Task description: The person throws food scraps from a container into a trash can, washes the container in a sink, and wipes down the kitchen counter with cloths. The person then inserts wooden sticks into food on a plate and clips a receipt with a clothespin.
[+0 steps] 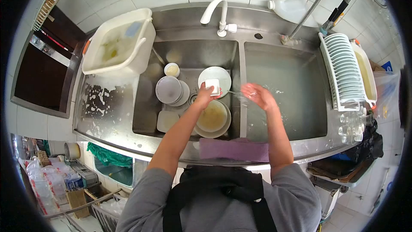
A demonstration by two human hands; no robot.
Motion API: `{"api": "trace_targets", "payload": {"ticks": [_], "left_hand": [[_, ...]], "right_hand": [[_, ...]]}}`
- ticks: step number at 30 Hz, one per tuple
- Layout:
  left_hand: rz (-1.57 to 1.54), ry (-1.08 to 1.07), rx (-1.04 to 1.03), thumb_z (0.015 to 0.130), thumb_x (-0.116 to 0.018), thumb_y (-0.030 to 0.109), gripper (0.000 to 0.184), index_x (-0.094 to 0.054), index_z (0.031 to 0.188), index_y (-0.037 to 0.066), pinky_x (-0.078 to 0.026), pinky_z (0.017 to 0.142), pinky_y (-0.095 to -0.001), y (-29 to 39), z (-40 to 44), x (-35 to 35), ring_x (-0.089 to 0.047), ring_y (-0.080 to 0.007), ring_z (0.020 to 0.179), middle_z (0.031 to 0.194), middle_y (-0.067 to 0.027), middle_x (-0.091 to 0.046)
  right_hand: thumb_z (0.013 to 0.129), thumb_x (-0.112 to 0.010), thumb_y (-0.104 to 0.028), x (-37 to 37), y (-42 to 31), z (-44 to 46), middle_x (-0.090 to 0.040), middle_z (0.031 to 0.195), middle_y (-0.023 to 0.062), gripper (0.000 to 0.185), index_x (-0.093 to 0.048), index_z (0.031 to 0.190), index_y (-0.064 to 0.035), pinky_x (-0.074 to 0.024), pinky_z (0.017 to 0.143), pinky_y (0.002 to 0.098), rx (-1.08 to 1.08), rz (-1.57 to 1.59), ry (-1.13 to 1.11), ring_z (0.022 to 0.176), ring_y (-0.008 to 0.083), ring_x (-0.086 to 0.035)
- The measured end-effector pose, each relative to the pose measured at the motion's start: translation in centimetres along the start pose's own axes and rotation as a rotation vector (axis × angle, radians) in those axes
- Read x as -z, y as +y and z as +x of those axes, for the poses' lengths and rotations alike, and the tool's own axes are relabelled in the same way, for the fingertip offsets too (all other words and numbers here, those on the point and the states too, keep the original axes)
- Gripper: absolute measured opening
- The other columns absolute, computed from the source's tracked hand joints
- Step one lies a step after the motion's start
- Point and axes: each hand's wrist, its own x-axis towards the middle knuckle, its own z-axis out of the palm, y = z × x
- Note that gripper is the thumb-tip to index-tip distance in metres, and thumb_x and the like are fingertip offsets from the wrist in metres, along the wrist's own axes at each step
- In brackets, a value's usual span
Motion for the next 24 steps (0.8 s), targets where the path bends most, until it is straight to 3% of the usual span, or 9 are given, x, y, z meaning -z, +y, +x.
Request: {"api": "trace_targets", "payload": {"ticks": [4, 6, 9, 13, 15, 16, 18, 20, 24], "left_hand": [[0.126, 0.149, -0.130, 0.091, -0.053, 0.011, 0.036, -0.033, 0.121, 0.010, -0.054, 0.057, -0.0319, 0.4, 0.1, -1.7, -0.066, -0.0281, 0.077, 0.101, -0.0150, -0.062], [0.307, 0.179, -0.099, 0.093, -0.053, 0.020, 0.029, -0.040, 0.116, 0.010, -0.050, 0.047, -0.0278, 1.3, -0.6, -1.6, -0.066, -0.0223, 0.064, 0.088, -0.0118, -0.065], [0.217, 0.221, -0.025, 0.095, -0.048, 0.031, 0.028, -0.043, 0.113, 0.009, -0.044, 0.040, -0.0249, 2.1, -1.3, -0.1, -0.064, -0.0189, 0.057, 0.078, -0.0095, -0.065], [0.104, 0.210, -0.041, 0.098, -0.038, 0.030, 0.031, -0.037, 0.119, 0.008, -0.054, 0.051, -0.0322, 1.6, -1.5, 1.0, -0.067, -0.0263, 0.068, 0.086, -0.0168, -0.064], [-0.003, 0.162, -0.060, 0.097, -0.036, 0.024, 0.030, -0.033, 0.122, 0.007, -0.055, 0.063, -0.0372, 1.3, -1.4, 0.2, -0.065, -0.0296, 0.077, 0.096, -0.0215, -0.060], [-0.114, 0.116, -0.080, 0.097, -0.034, 0.017, 0.031, -0.030, 0.125, 0.005, -0.057, 0.074, -0.0421, 1.2, -1.3, -0.3, -0.063, -0.0330, 0.086, 0.106, -0.0262, -0.056], [-0.130, 0.022, -0.082, 0.093, -0.035, 0.010, 0.036, -0.026, 0.128, 0.006, -0.053, 0.082, -0.0446, 1.5, -1.7, -1.5, -0.059, -0.0356, 0.096, 0.115, -0.0260, -0.050], [-0.143, -0.075, -0.081, 0.090, -0.035, 0.004, 0.043, -0.022, 0.131, 0.007, -0.050, 0.090, -0.0472, 1.0, -1.3, -2.1, -0.055, -0.0382, 0.106, 0.123, -0.0257, -0.044], [-0.091, 0.007, -0.101, 0.081, -0.043, -0.013, 0.056, -0.024, 0.129, 0.009, -0.054, 0.084, -0.0476, -0.7, 1.0, -2.2, -0.051, -0.0361, 0.110, 0.121, -0.0195, -0.044]], "right_hand": [[0.095, -0.043, -0.017, -3.0, -1.3, 1.2, -0.060, 0.114, 0.0123, 0.032, -0.052, 0.118, 0.0024, -0.0472, 0.092, 0.0330, 0.043, -0.107, -0.105, 0.104, 0.0235, -0.059], [0.096, -0.041, -0.018, 0.4, -1.4, 1.3, -0.058, 0.119, 0.0111, 0.034, -0.051, 0.123, 0.0008, -0.0446, 0.095, 0.0338, 0.166, -0.101, 0.154, 0.110, 0.0222, -0.055], [0.095, -0.043, -0.019, 10.7, 1.4, 0.9, -0.056, 0.120, 0.0102, 0.034, -0.052, 0.124, -0.0050, -0.0434, 0.093, 0.0347, 0.220, -0.007, 0.941, 0.110, 0.0223, -0.053], [0.094, -0.041, -0.019, 17.7, 5.6, -1.5, -0.055, 0.122, 0.0154, 0.034, -0.053, 0.122, -0.0030, -0.0423, 0.095, 0.0365, 0.398, 0.213, 1.241, 0.111, 0.0260, -0.053], [0.091, -0.045, -0.020, 17.6, 7.3, 0.1, -0.060, 0.114, 0.0158, 0.034, -0.054, 0.118, -0.0013, -0.0440, 0.094, 0.0365, 0.187, 0.471, 0.860, 0.109, 0.0273, -0.055], [0.090, -0.046, -0.022, 19.5, 9.8, 3.0, -0.061, 0.113, 0.0155, 0.036, -0.054, 0.118, -0.0004, -0.0449, 0.093, 0.0362, 0.348, 0.057, 0.471, 0.108, 0.0278, -0.056], [0.091, -0.043, -0.021, 6.6, 3.7, -0.6, -0.059, 0.117, 0.0165, 0.039, -0.051, 0.120, 0.0039, -0.0457, 0.094, 0.0360, 0.061, 0.370, 0.215, 0.108, 0.0285, -0.057], [0.093, -0.041, -0.020, -1.9, 0.4, -1.8, -0.057, 0.120, 0.0175, 0.039, -0.049, 0.120, 0.0068, -0.0449, 0.096, 0.0373, 0.054, 0.217, -0.067, 0.110, 0.0281, -0.056], [0.097, -0.036, -0.022, -4.7, -0.3, -1.3, -0.051, 0.129, 0.0161, 0.043, -0.044, 0.127, 0.0066, -0.0410, 0.099, 0.0369, 0.102, -0.008, -0.088, 0.118, 0.0272, -0.050]]}}
